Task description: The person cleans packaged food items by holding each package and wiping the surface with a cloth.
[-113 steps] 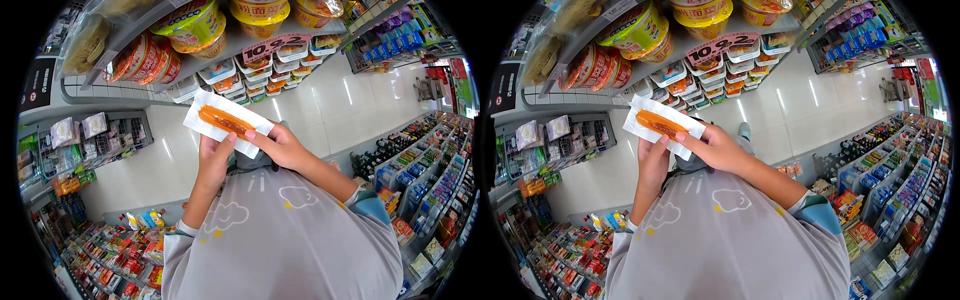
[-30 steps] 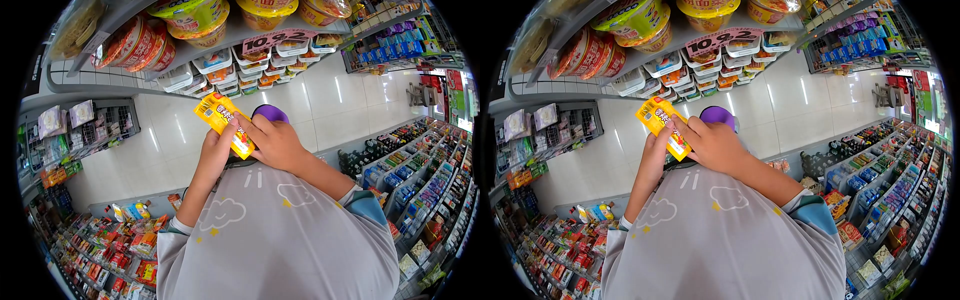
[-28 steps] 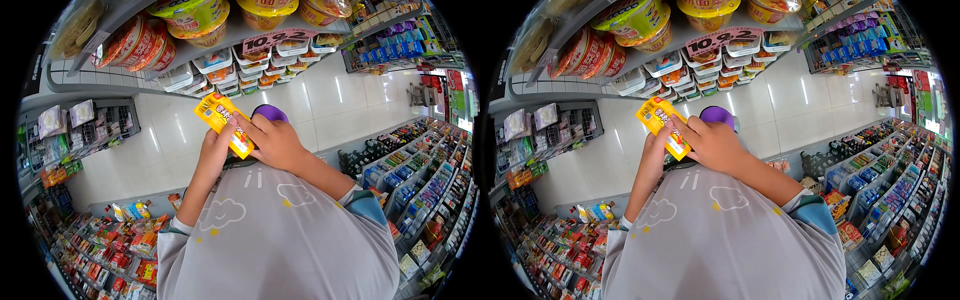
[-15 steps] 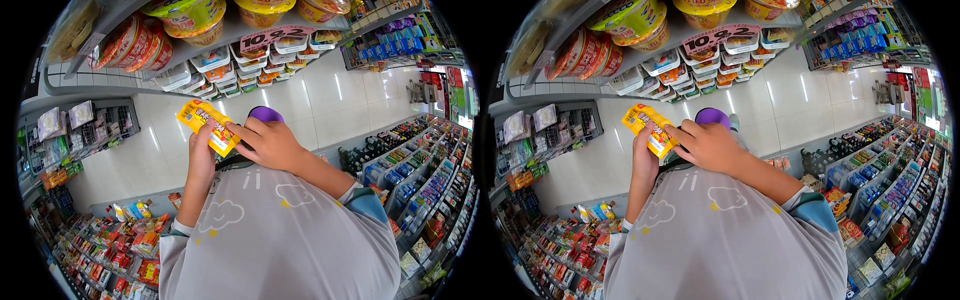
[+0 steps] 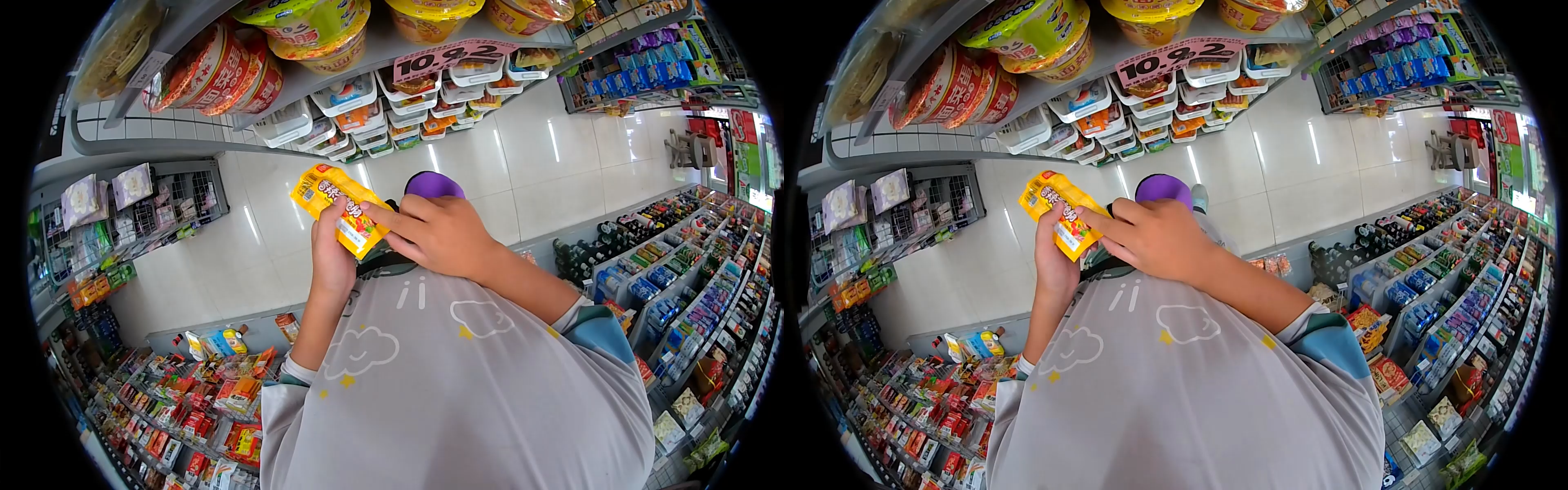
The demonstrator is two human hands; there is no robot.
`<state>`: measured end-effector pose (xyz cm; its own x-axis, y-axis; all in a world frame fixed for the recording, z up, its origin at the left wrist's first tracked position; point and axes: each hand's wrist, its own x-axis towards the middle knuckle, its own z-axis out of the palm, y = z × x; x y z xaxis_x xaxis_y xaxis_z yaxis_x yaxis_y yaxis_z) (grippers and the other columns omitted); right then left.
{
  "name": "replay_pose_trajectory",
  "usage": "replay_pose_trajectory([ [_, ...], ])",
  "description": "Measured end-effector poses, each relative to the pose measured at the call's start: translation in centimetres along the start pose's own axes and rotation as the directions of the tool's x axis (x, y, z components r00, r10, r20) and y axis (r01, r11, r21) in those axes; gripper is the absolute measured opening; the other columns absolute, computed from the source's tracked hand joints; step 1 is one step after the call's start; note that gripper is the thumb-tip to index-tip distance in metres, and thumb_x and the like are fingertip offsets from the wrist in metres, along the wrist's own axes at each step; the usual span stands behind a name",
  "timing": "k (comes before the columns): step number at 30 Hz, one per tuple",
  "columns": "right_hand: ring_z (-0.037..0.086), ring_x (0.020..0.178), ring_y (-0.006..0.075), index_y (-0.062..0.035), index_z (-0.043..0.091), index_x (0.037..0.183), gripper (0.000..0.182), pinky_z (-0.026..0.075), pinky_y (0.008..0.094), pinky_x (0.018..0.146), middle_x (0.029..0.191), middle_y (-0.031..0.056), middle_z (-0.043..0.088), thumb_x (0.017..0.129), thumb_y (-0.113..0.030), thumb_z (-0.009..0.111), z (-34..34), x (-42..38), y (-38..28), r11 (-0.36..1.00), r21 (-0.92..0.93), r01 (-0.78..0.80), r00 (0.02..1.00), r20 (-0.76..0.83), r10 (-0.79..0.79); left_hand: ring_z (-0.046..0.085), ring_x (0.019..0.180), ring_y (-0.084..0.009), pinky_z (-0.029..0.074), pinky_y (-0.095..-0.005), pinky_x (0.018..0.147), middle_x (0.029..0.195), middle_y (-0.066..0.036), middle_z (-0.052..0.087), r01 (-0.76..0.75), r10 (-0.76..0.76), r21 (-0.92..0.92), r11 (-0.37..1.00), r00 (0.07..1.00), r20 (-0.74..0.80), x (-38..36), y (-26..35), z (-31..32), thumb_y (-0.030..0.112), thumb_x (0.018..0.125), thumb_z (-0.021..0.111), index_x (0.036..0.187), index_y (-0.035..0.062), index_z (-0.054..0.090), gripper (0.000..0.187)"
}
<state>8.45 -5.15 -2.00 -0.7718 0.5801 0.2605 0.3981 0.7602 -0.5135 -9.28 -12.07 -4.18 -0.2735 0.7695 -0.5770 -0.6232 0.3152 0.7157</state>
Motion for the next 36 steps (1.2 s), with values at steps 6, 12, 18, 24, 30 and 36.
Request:
replay_pose_trajectory([
  [6,0.052,0.055,0.0154,-0.0256,0.064,0.128,0.056,0.046,0.0295,0.051,0.081,-0.0002,0.048,0.074,-0.026,0.077,-0.3,0.0,-0.3,1.0,-0.02,-0.016,1.0,-0.023,0.016,0.066,0.082,-0.0152,0.051,-0.0299,0.062,0.097,-0.006,0.066,0.007,-0.008,0.009,1.0,1.0,0.016,-0.1,-0.3,0.0,0.037,0.096,0.051,0.117,0.0078,0.054,0.036],
  [12,0.055,0.058,0.014,-0.0234,0.063,0.128,0.057,0.044,0.0291,0.049,0.085,0.0011,0.047,0.073,-0.031,0.079,0.2,-0.5,0.2,1.0,-0.004,-0.028,0.999,-0.045,0.028,0.065,0.098,-0.0146,0.051,-0.0297,0.085,0.109,-0.009,0.064,-0.008,0.006,0.062,0.998,0.999,0.034,-0.6,-0.1,0.7,0.034,0.1,0.051,0.121,-0.0006,0.055,0.041],
  [18,0.051,0.061,0.0111,-0.0258,0.067,0.124,0.055,0.045,0.0268,0.05,0.082,-0.0008,0.046,0.071,-0.029,0.08,0.1,-0.6,-0.2,0.992,-0.01,-0.124,0.991,-0.055,0.124,0.062,0.084,-0.0093,0.049,-0.0231,0.065,0.1,-0.005,0.064,-0.011,0.002,0.227,0.974,0.999,0.039,-1.1,0.0,1.1,0.043,0.102,0.047,0.12,0.0011,0.055,0.046],
  [24,0.047,0.063,0.0112,-0.0258,0.069,0.123,0.054,0.043,0.0251,0.049,0.084,0.0012,0.041,0.07,-0.027,0.08,-0.1,-0.4,-0.4,0.99,-0.016,-0.141,0.987,-0.075,0.14,0.06,0.079,-0.0075,0.046,-0.0225,0.059,0.096,-0.003,0.064,-0.011,-0.001,0.251,0.968,0.999,0.048,-1.4,0.3,1.5,0.042,0.103,0.045,0.121,0.0027,0.055,0.044],
  [30,0.047,0.062,0.011,-0.0205,0.068,0.122,0.051,0.041,0.0254,0.046,0.086,0.0024,0.039,0.073,-0.027,0.079,-0.2,-0.2,-0.3,0.995,0.01,-0.104,0.987,-0.12,0.104,0.061,0.082,-0.0083,0.047,-0.0238,0.063,0.098,-0.004,0.064,-0.022,0.013,0.21,0.977,0.999,0.044,-1.6,0.3,1.8,0.04,0.104,0.044,0.121,0.0032,0.055,0.042],
  [36,0.047,0.062,0.0113,-0.02,0.068,0.122,0.051,0.041,0.0258,0.045,0.087,0.0023,0.04,0.073,-0.026,0.078,-0.2,-0.3,-0.2,0.993,0.021,-0.113,0.987,-0.115,0.114,0.061,0.083,-0.0091,0.047,-0.0242,0.064,0.099,-0.004,0.064,-0.022,0.008,0.209,0.978,0.998,0.069,-1.6,0.3,1.7,0.039,0.105,0.043,0.122,0.0031,0.054,0.042],
])
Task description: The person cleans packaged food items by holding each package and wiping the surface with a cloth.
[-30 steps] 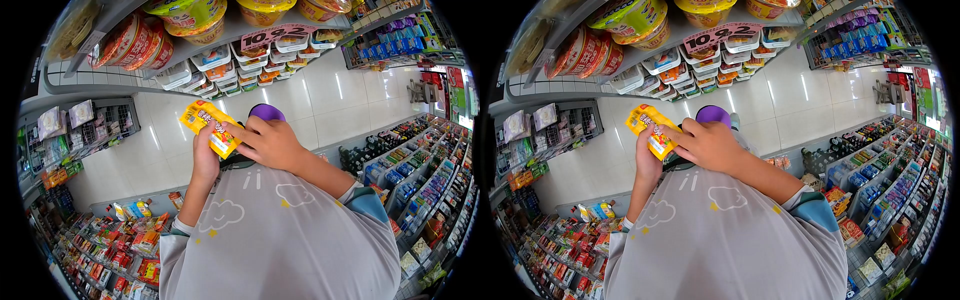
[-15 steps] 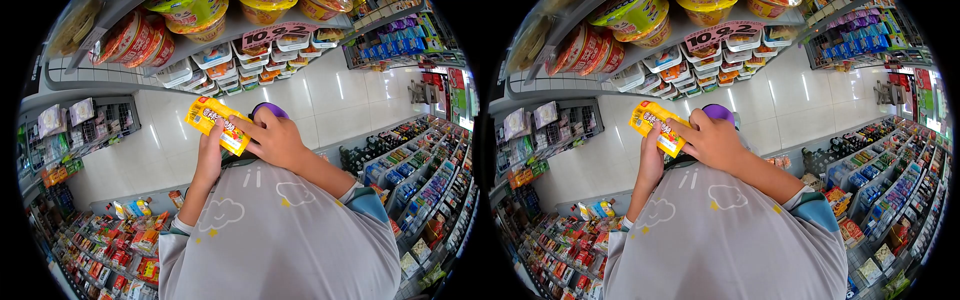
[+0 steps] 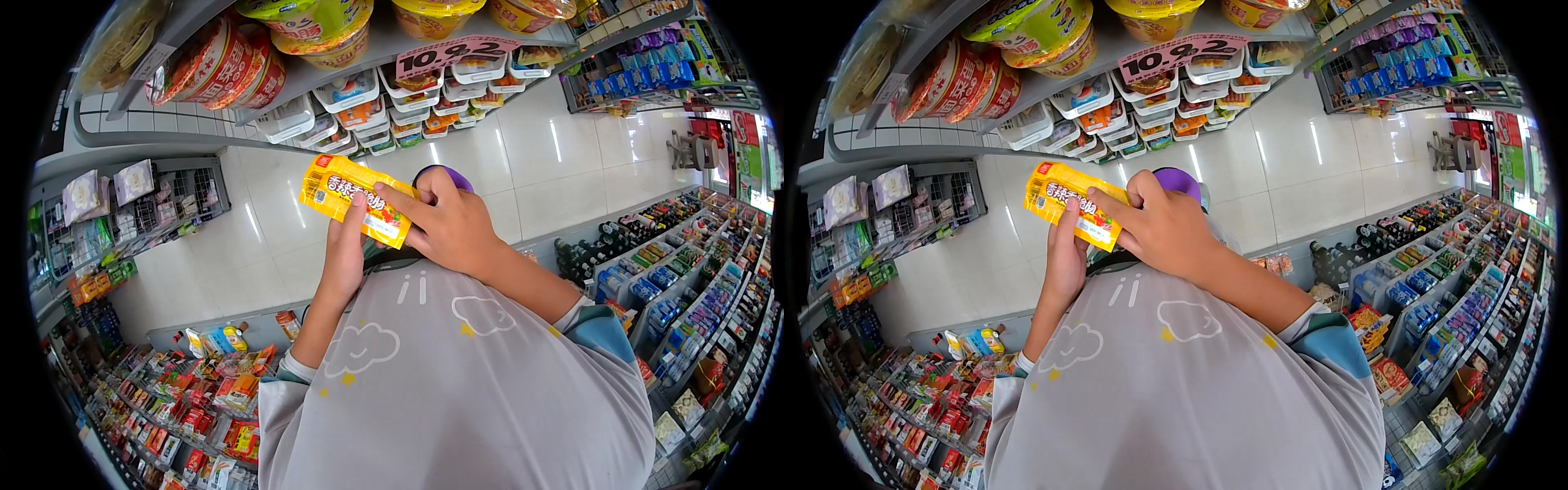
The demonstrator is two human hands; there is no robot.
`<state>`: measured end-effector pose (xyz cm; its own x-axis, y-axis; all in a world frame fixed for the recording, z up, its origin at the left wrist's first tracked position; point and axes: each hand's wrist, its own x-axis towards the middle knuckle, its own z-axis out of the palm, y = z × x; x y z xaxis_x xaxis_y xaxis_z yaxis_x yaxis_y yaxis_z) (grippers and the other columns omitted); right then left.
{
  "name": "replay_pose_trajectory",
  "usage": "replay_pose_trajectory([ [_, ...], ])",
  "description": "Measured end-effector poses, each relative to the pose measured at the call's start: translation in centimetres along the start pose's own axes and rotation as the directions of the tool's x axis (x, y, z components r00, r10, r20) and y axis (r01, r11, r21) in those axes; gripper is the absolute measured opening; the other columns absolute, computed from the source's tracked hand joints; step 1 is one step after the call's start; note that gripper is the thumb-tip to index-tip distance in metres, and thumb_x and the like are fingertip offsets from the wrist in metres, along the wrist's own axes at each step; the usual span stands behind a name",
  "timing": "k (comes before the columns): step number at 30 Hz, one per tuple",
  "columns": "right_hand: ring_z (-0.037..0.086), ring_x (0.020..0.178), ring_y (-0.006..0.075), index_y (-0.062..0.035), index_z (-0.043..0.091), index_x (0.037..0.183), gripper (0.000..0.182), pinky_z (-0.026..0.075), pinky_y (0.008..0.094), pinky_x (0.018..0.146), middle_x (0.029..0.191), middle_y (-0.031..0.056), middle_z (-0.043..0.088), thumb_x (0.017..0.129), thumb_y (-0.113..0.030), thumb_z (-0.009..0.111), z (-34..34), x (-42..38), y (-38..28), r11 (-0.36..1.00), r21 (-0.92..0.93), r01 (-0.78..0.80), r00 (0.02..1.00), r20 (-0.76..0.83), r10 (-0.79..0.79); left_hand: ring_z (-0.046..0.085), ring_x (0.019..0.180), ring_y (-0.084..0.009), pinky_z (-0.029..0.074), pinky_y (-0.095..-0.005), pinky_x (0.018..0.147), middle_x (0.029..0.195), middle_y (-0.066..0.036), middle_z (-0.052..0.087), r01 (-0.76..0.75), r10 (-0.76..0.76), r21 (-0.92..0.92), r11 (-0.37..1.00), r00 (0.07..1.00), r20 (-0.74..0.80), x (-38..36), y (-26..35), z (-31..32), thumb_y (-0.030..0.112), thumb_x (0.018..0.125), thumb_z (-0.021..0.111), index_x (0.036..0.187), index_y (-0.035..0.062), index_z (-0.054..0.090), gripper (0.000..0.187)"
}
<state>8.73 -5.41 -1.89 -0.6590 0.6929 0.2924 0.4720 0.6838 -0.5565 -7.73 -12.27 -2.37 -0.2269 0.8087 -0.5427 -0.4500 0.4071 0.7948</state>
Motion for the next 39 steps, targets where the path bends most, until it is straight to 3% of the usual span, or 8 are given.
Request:
replay_pose_trajectory([
  [7,0.052,0.065,0.0122,-0.0172,0.068,0.121,0.05,0.043,0.0271,0.047,0.089,0.0023,0.043,0.072,-0.019,0.076,0.0,0.0,-0.2,0.999,0.031,-0.03,0.999,-0.02,0.031,0.06,0.084,-0.0083,0.046,-0.0236,0.064,0.102,-0.004,0.063,-0.007,0.007,-0.005,1.0,0.999,0.033,-0.1,-0.1,0.1,0.039,0.104,0.045,0.125,0.0035,0.052,0.041],
  [10,0.053,0.066,0.0145,-0.0153,0.068,0.118,0.043,0.045,0.0287,0.051,0.088,0.0027,0.046,0.076,-0.019,0.075,0.1,-0.1,-0.6,0.983,0.135,-0.127,0.992,0.004,0.127,0.056,0.076,-0.0095,0.044,-0.0247,0.062,0.088,-0.003,0.06,-0.036,0.037,0.043,0.998,0.999,-0.009,0.1,-0.4,0.1,0.044,0.105,0.039,0.111,0.0058,0.054,0.042],
  [12,0.054,0.066,0.0157,-0.0141,0.068,0.117,0.038,0.046,0.0289,0.054,0.087,0.0031,0.047,0.08,-0.019,0.074,0.6,-0.2,-0.4,0.954,0.215,-0.209,0.978,0.035,0.206,0.05,0.068,-0.0112,0.041,-0.0256,0.059,0.072,-0.003,0.051,-0.123,0.205,-0.225,0.967,0.897,0.392,1.0,-1.5,-1.5,0.049,0.106,0.029,0.086,0.0078,0.05,0.051],
  [14,0.055,0.071,0.0119,-0.007,0.066,0.116,0.03,0.046,0.0266,0.065,0.087,0.0016,0.058,0.091,-0.024,0.068,1.7,-0.3,0.5,0.61,0.643,-0.463,0.87,0.197,0.452,0.046,0.063,-0.012,0.04,-0.026,0.058,0.067,-0.003,0.046,-0.147,0.188,-0.136,0.98,0.907,0.377,0.9,-1.5,-1.4,0.05,0.106,0.025,0.077,0.0088,0.044,0.054],
  [15,0.055,0.071,0.0119,-0.007,0.066,0.116,0.03,0.046,0.0266,0.065,0.087,0.0016,0.058,0.091,-0.024,0.068,1.9,-0.4,0.4,0.61,0.643,-0.463,0.87,0.198,0.452,0.042,0.059,-0.0128,0.038,-0.0263,0.057,0.061,-0.003,0.04,-0.168,0.173,-0.045,0.985,0.917,0.36,0.7,-1.2,-1.2,0.051,0.106,0.021,0.068,0.0098,0.038,0.058],
  [17,0.054,0.08,0.0057,-0.0003,0.065,0.116,0.034,0.044,0.0226,0.073,0.095,0.0011,0.067,0.098,-0.029,0.062,2.3,-0.5,0.1,0.222,0.809,-0.544,0.746,0.345,0.569,0.04,0.057,-0.0134,0.037,-0.0258,0.057,0.058,-0.002,0.038,-0.144,0.12,0.048,0.988,0.937,0.328,0.5,-0.8,-1.1,0.051,0.105,0.02,0.065,0.0103,0.036,0.06],
  [18,0.055,0.089,0.0043,0.0036,0.064,0.117,0.037,0.045,0.0222,0.079,0.103,0.0014,0.068,0.099,-0.029,0.06,1.9,-0.4,0.0,0.169,0.806,-0.567,0.72,0.386,0.577,0.038,0.054,-0.014,0.035,-0.0253,0.057,0.055,-0.002,0.037,-0.114,0.068,0.141,0.984,0.954,0.291,0.4,-0.7,-1.1,0.051,0.105,0.019,0.062,0.0107,0.034,0.061],
  [39,0.058,0.097,0.0076,0.0052,0.064,0.117,0.041,0.045,0.0228,0.087,0.107,0.0046,0.068,0.098,-0.031,0.062,1.5,-0.6,0.3,-0.047,0.817,-0.575,0.614,0.469,0.635,0.038,0.053,-0.0094,0.037,-0.0248,0.055,0.059,0.0,0.038,-0.096,0.065,0.127,0.987,0.972,0.227,0.5,-1.3,-0.6,0.033,0.107,0.037,0.065,0.0091,0.039,0.048],
])
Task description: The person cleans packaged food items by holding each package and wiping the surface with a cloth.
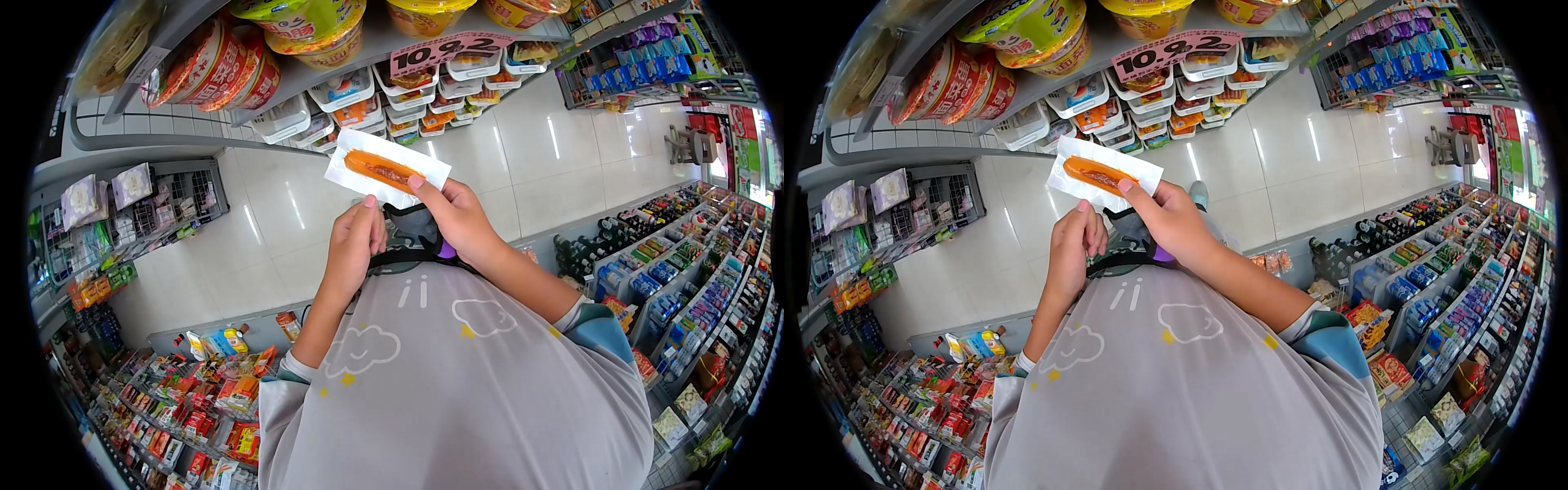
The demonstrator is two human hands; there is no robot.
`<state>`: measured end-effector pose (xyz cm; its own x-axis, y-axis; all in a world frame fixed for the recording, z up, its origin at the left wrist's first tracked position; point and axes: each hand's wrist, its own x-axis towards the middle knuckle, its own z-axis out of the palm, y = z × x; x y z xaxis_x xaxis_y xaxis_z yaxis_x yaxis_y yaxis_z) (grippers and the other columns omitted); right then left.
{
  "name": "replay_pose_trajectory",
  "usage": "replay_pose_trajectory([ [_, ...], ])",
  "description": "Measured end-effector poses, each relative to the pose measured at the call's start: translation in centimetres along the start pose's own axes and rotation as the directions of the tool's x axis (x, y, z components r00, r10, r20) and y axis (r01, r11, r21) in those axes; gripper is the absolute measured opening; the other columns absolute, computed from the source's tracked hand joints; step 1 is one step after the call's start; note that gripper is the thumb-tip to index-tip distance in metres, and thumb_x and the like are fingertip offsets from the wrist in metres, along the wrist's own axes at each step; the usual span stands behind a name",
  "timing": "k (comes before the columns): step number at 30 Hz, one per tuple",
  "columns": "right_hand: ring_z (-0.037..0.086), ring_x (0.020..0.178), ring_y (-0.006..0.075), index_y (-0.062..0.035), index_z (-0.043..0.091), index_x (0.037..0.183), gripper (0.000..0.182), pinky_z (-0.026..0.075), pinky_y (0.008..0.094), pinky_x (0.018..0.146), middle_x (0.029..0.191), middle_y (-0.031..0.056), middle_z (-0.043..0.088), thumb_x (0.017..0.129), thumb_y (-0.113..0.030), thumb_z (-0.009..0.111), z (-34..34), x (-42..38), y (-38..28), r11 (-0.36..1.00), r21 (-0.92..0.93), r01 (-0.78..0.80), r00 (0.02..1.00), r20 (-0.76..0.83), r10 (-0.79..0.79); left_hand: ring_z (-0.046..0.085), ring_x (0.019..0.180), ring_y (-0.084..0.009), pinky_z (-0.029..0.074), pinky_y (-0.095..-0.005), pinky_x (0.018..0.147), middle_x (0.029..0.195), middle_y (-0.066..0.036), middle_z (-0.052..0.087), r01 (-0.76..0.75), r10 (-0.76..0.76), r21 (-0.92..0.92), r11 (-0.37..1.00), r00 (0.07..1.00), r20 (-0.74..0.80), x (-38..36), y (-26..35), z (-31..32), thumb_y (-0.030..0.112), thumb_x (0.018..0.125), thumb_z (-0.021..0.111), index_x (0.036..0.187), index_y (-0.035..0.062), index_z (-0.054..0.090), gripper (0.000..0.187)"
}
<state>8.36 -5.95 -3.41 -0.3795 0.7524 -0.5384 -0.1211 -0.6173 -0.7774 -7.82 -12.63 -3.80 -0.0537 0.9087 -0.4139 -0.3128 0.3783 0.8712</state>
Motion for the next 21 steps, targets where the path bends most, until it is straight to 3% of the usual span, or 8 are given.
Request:
replay_pose_trajectory([
  [4,0.058,0.097,0.0063,0.0031,0.065,0.117,0.039,0.045,0.0217,0.085,0.107,0.0032,0.068,0.098,-0.03,0.063,0.1,-0.2,0.0,1.0,0.004,0.006,0.999,0.039,-0.006,0.041,0.055,-0.0091,0.038,-0.0247,0.056,0.061,-0.001,0.042,0.047,-0.047,-0.008,0.999,0.999,0.026,-0.2,0.5,0.3,0.032,0.106,0.038,0.068,0.0085,0.043,0.045],
  [7,0.055,0.088,0.0048,0.0001,0.065,0.12,0.036,0.045,0.0217,0.079,0.099,-0.001,0.065,0.097,-0.027,0.065,-0.2,-0.2,0.2,0.997,-0.06,0.043,0.994,0.102,-0.036,0.045,0.056,-0.0092,0.039,-0.024,0.056,0.063,-0.002,0.046,-0.001,-0.001,0.054,0.999,0.999,0.037,0.0,0.7,-0.1,0.033,0.106,0.038,0.079,0.0061,0.05,0.04],
  [9,0.049,0.078,0.0057,-0.0037,0.065,0.124,0.036,0.043,0.0226,0.073,0.088,-0.0026,0.054,0.093,-0.022,0.068,-0.5,-0.2,-0.1,0.895,-0.361,0.263,0.96,0.187,-0.206,0.047,0.057,-0.0123,0.039,-0.0249,0.054,0.064,-0.005,0.051,0.007,-0.008,0.048,0.999,1.0,0.012,0.2,1.5,-0.3,0.041,0.106,0.033,0.091,0.0036,0.052,0.045],
  [13,0.045,0.073,0.0101,-0.0094,0.064,0.129,0.042,0.042,0.0239,0.07,0.085,0.0006,0.044,0.087,-0.014,0.07,-0.3,-0.7,-0.5,0.807,-0.473,0.354,0.934,0.215,-0.284,0.05,0.059,-0.0122,0.041,-0.0251,0.053,0.068,-0.006,0.055,-0.012,0.012,0.001,1.0,1.0,0.0,0.4,0.9,-1.2,0.047,0.105,0.03,0.102,0.0031,0.054,0.05],
  [15,0.048,0.075,0.0131,-0.0161,0.064,0.131,0.051,0.043,0.0248,0.068,0.088,0.0025,0.044,0.081,-0.008,0.07,-0.3,-0.8,-0.4,0.629,-0.592,0.504,0.86,0.274,-0.431,0.054,0.066,-0.0104,0.044,-0.024,0.057,0.077,-0.006,0.058,0.015,-0.014,-0.056,0.998,1.0,0.019,0.4,0.8,-1.4,0.045,0.105,0.036,0.104,0.0043,0.054,0.044],
  [19,0.049,0.076,0.0159,-0.0217,0.064,0.131,0.057,0.045,0.0271,0.066,0.089,0.0039,0.044,0.077,-0.007,0.071,-0.2,-1.1,-0.7,0.527,-0.67,0.523,0.838,0.292,-0.46,0.057,0.069,-0.0112,0.046,-0.0248,0.059,0.085,-0.007,0.063,0.001,-0.002,-0.071,0.997,1.0,-0.012,0.0,1.0,-1.4,0.045,0.105,0.036,0.109,0.003,0.055,0.046],
  [21,0.05,0.075,0.017,-0.0241,0.065,0.13,0.058,0.046,0.0288,0.065,0.088,0.004,0.043,0.075,-0.007,0.073,-0.2,-1.1,-0.7,0.401,-0.723,0.563,0.798,0.349,-0.491,0.06,0.073,-0.0107,0.046,-0.0243,0.059,0.092,-0.007,0.065,0.006,-0.009,-0.103,0.995,1.0,-0.029,-0.1,1.6,-1.2,0.041,0.104,0.043,0.114,0.0022,0.055,0.042],
])
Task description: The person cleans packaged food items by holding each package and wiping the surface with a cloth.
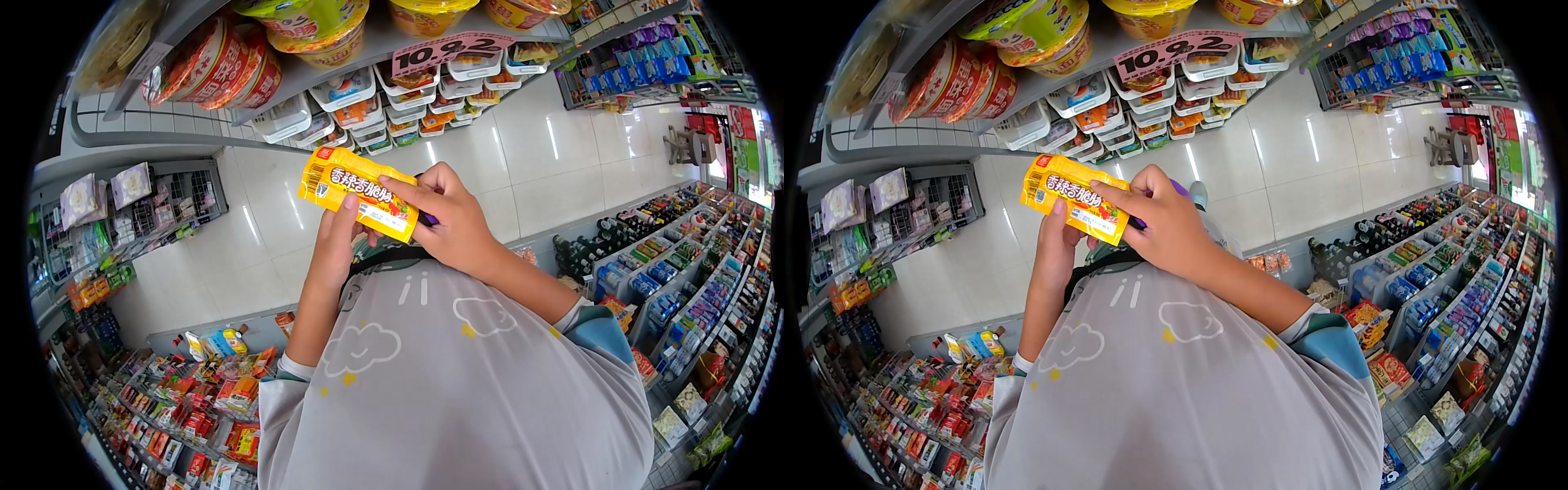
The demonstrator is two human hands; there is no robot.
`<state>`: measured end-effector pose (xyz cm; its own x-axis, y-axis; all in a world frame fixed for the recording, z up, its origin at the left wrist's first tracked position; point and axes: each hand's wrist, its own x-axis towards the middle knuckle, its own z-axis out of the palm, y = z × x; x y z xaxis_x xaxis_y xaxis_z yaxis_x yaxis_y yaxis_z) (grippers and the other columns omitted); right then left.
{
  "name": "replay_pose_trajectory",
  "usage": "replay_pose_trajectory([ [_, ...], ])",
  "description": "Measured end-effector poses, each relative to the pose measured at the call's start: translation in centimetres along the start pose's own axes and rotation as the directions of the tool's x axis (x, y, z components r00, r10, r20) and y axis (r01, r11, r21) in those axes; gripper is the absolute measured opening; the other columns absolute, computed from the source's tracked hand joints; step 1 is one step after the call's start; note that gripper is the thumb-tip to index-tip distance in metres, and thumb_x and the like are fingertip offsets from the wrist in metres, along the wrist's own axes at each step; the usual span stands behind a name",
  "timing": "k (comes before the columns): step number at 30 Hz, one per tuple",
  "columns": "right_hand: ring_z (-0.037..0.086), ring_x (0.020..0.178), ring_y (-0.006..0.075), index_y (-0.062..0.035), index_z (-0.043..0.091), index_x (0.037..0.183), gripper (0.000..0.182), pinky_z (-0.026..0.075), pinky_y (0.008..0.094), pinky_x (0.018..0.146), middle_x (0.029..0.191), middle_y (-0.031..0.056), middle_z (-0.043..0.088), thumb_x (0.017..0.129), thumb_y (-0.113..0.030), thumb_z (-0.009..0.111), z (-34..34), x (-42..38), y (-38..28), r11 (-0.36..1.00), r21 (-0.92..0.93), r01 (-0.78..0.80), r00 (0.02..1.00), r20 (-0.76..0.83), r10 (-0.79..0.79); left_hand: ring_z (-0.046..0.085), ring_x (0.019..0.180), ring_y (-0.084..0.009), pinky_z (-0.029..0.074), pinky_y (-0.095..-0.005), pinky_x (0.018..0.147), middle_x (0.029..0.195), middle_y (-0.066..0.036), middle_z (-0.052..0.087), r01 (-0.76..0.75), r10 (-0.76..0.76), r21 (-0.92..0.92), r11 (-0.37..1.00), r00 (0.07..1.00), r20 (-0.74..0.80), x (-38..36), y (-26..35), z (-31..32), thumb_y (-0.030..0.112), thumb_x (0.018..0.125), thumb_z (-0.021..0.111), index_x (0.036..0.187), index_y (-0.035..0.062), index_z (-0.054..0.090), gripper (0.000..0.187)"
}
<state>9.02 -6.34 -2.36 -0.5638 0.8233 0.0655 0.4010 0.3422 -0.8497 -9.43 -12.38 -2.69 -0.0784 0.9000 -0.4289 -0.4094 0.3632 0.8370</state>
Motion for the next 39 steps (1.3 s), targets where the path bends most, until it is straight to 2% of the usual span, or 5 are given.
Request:
replay_pose_trajectory([
  [13,0.057,0.07,0.0177,-0.0207,0.065,0.126,0.056,0.049,0.031,0.059,0.091,0.0038,0.047,0.072,-0.013,0.077,0.4,0.1,-0.2,0.993,-0.067,0.098,0.994,-0.037,-0.1,0.061,0.075,-0.0077,0.044,-0.0224,0.058,0.094,-0.003,0.067,0.046,-0.055,-0.067,0.997,0.988,-0.146,-0.3,-0.2,0.7,0.033,0.099,0.057,0.114,0.0046,0.059,0.032],
  [15,0.058,0.064,0.0177,-0.0168,0.062,0.128,0.058,0.05,0.0316,0.056,0.092,0.0033,0.048,0.072,-0.017,0.078,0.1,0.1,-0.2,0.952,-0.208,0.225,0.974,0.073,-0.214,0.062,0.075,-0.0082,0.044,-0.0221,0.058,0.092,-0.003,0.067,0.076,-0.091,-0.088,0.993,0.979,-0.181,-0.4,-0.1,0.4,0.034,0.098,0.058,0.113,0.0047,0.06,0.033],
  [21,0.057,0.06,0.0172,-0.014,0.063,0.125,0.059,0.049,0.0298,0.053,0.09,0.0028,0.051,0.069,-0.021,0.081,0.1,-0.2,-0.1,0.904,-0.274,0.328,0.944,0.053,-0.326,0.063,0.071,-0.0087,0.044,-0.0212,0.053,0.089,-0.003,0.068,0.158,-0.159,-0.018,0.987,0.967,-0.2,-1.1,0.4,-0.3,0.034,0.096,0.06,0.109,0.0036,0.061,0.033],
  [30,0.06,0.061,0.0194,-0.0083,0.059,0.103,0.045,0.047,0.0327,0.053,0.093,0.005,0.051,0.066,-0.022,0.08,-0.4,-1.7,1.3,0.92,-0.29,0.265,0.964,0.06,-0.258,0.058,0.058,-0.0079,0.042,-0.0212,0.049,0.081,-0.004,0.066,0.282,-0.29,-0.067,0.957,0.939,-0.185,-0.3,-0.9,1.2,0.036,0.096,0.058,0.105,0.0022,0.063,0.036],
  [39,0.064,0.065,0.0234,-0.0065,0.063,0.106,0.04,0.049,0.0364,0.054,0.086,0.0088,0.065,0.076,-0.03,0.073,-1.5,-2.9,5.0,0.953,-0.279,0.119,0.984,0.158,-0.077,0.057,0.062,-0.0114,0.043,-0.0258,0.054,0.079,-0.004,0.063,0.467,-0.454,0.068,0.882,0.879,-0.143,1.1,-4.5,2.3,0.042,0.098,0.053,0.106,0.005,0.059,0.038],
])
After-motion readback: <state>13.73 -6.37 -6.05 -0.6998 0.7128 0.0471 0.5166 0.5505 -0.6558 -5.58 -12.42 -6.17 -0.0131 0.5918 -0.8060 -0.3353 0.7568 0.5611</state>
